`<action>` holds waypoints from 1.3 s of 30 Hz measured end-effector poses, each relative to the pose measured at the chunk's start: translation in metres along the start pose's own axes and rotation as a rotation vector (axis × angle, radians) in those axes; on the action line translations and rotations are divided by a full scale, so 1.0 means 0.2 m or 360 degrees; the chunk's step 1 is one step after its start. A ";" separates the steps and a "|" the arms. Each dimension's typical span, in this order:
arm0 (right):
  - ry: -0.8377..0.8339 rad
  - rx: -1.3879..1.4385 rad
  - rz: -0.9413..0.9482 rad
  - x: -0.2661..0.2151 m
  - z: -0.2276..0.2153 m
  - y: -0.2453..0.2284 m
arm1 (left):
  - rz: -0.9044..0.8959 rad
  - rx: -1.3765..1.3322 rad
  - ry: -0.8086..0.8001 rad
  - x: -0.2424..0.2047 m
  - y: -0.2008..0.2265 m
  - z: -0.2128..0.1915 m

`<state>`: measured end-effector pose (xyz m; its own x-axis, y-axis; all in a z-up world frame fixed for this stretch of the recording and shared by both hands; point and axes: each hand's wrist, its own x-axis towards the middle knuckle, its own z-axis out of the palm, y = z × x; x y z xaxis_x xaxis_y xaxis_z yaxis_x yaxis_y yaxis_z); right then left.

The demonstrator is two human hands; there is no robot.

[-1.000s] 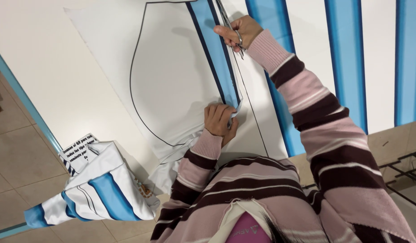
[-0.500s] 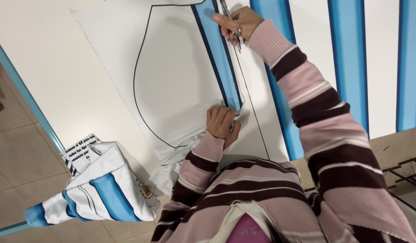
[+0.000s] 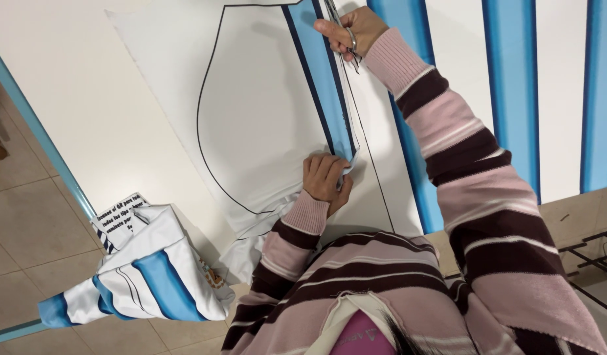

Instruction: The person uses a pair of scissors to cut a large piece of white fabric with blue stripes and a printed outline. They carefully follow the drawn lines to separate the pattern from the surrounding material, adjusting the fabric as needed.

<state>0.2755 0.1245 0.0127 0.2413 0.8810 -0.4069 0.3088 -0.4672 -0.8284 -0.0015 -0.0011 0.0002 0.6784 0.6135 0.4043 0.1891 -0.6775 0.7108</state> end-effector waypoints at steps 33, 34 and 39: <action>0.2368 -0.0603 0.0467 -1.60 -0.12 1.46 | 0.0133 0.0916 -0.0778 1.65 -0.61 0.70; 0.2392 -0.0604 0.0470 -1.53 -0.18 1.44 | 0.0156 0.0910 -0.0774 1.68 -0.68 0.69; 0.2166 -0.0750 0.0332 -1.19 -0.31 1.28 | 0.0058 0.1158 -0.0480 1.67 -1.02 0.38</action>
<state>0.3549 -0.2091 -0.0786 0.9039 0.1699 0.3925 0.3623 -0.7918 -0.4916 0.2400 0.3116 -0.0539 0.8365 0.5200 0.1725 0.5098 -0.8541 0.1026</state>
